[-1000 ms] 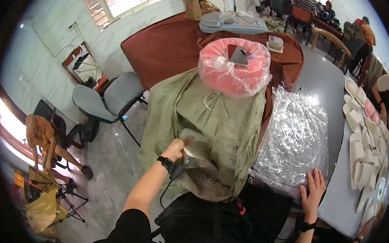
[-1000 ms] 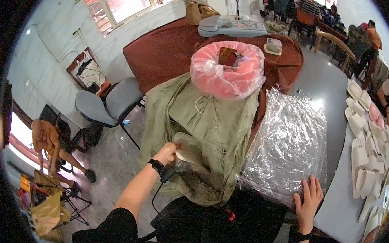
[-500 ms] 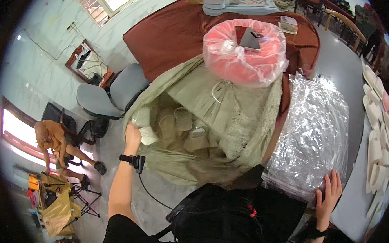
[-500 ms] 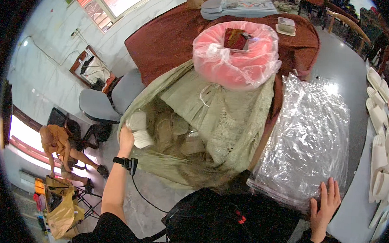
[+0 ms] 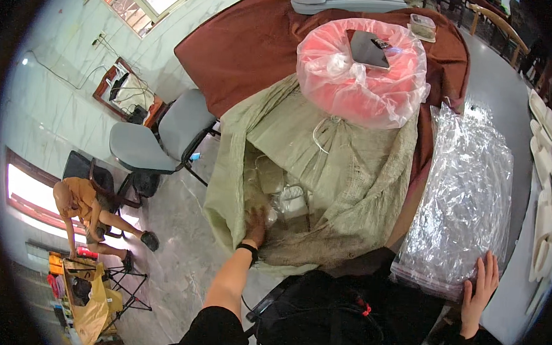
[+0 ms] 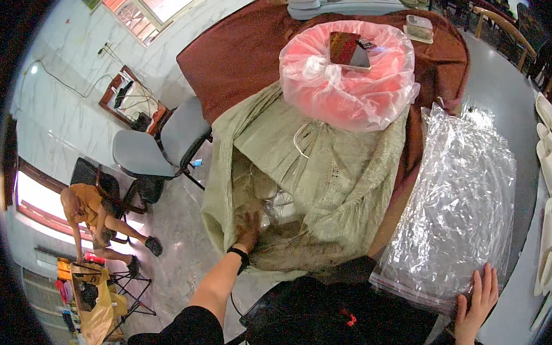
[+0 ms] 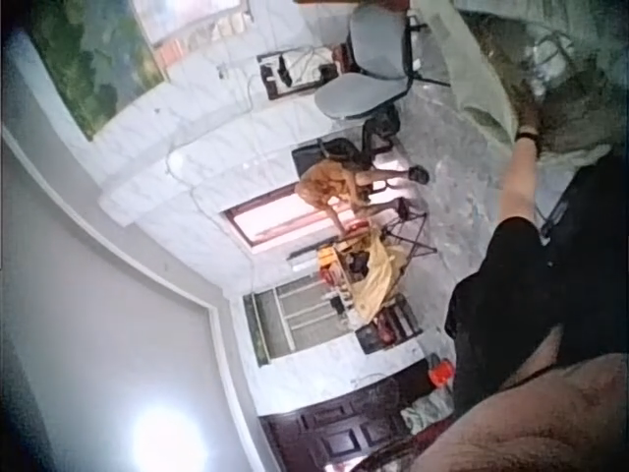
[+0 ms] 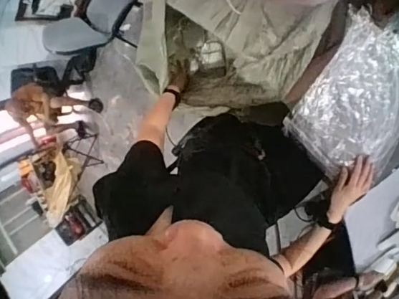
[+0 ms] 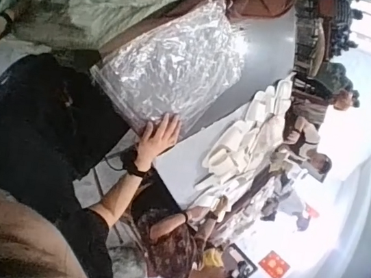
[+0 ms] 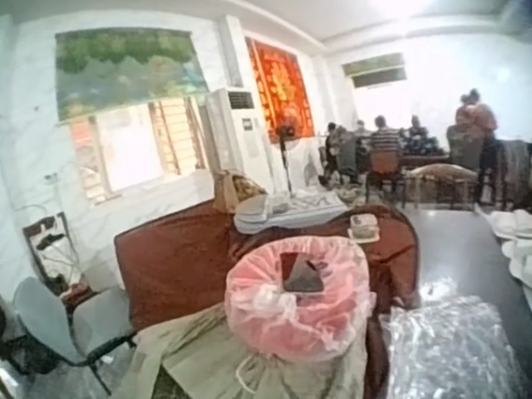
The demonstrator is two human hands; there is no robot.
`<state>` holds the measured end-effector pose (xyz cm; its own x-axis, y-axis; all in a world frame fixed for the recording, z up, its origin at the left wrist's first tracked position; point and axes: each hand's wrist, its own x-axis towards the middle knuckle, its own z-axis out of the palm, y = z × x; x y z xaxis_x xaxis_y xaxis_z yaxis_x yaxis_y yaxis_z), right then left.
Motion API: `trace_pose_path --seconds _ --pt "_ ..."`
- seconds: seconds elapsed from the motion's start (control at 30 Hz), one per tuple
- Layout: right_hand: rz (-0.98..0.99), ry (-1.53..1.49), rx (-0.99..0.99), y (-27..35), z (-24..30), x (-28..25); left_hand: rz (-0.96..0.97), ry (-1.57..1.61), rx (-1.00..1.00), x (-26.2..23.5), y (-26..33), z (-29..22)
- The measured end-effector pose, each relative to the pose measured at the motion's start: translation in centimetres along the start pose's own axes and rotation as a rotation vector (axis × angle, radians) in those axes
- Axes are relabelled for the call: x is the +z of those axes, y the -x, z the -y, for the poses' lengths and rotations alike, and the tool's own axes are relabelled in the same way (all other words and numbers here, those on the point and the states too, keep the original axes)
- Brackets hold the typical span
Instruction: Picking up pairs of slippers and placing them into a large collection bag.
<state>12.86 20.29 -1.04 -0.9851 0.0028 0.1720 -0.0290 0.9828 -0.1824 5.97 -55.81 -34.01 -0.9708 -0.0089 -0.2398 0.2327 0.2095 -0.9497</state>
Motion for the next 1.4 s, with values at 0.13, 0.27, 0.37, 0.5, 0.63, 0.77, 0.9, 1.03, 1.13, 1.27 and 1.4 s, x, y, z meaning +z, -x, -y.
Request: trace_pose_path --seconds 0.13,0.27,0.37,0.5,0.63,0.77,0.9,1.03,1.13,1.27,1.4 --pt "0.024 0.103 0.050 1.4 -1.0 -1.4 0.124 0.352 0.102 0.8 -4.1 -3.3" --pt "0.026 0.061 0.034 0.4 -0.3 -0.4 0.540 1.199 0.053 3.4 -0.5 2.9" --pt "0.057 0.152 0.083 1.2 -0.3 -2.1 0.686 1.238 0.118 -8.3 -2.1 5.0" --pt "0.005 0.084 0.018 1.0 -0.4 -1.2 0.595 1.280 -0.070 -11.0 0.8 11.9" --pt "-0.045 0.055 0.050 1.8 -0.2 -1.9 0.199 1.445 0.035 -14.4 3.1 16.2" --pt "-0.049 0.022 0.056 0.6 0.5 -0.8 0.463 1.346 0.210 -12.3 6.5 20.0" --pt "-0.106 0.004 -0.012 0.0 0.4 -1.2 0.177 1.541 -0.048 -12.6 5.8 21.3" --pt "-0.066 0.008 -0.014 0.6 -1.6 -1.6 -0.249 1.858 0.172 -28.4 4.7 28.2" --pt "-0.030 -0.020 -0.026 0.6 -3.2 -1.2 -0.748 1.972 0.466 -38.8 7.2 31.4" --pt "-0.004 -0.045 -0.048 1.5 -4.4 -3.4 -1.025 1.715 0.894 -47.4 8.1 30.1" --pt "-0.082 -0.033 0.088 3.2 -7.8 -6.4 -1.126 1.457 0.994 -52.3 6.9 28.2"
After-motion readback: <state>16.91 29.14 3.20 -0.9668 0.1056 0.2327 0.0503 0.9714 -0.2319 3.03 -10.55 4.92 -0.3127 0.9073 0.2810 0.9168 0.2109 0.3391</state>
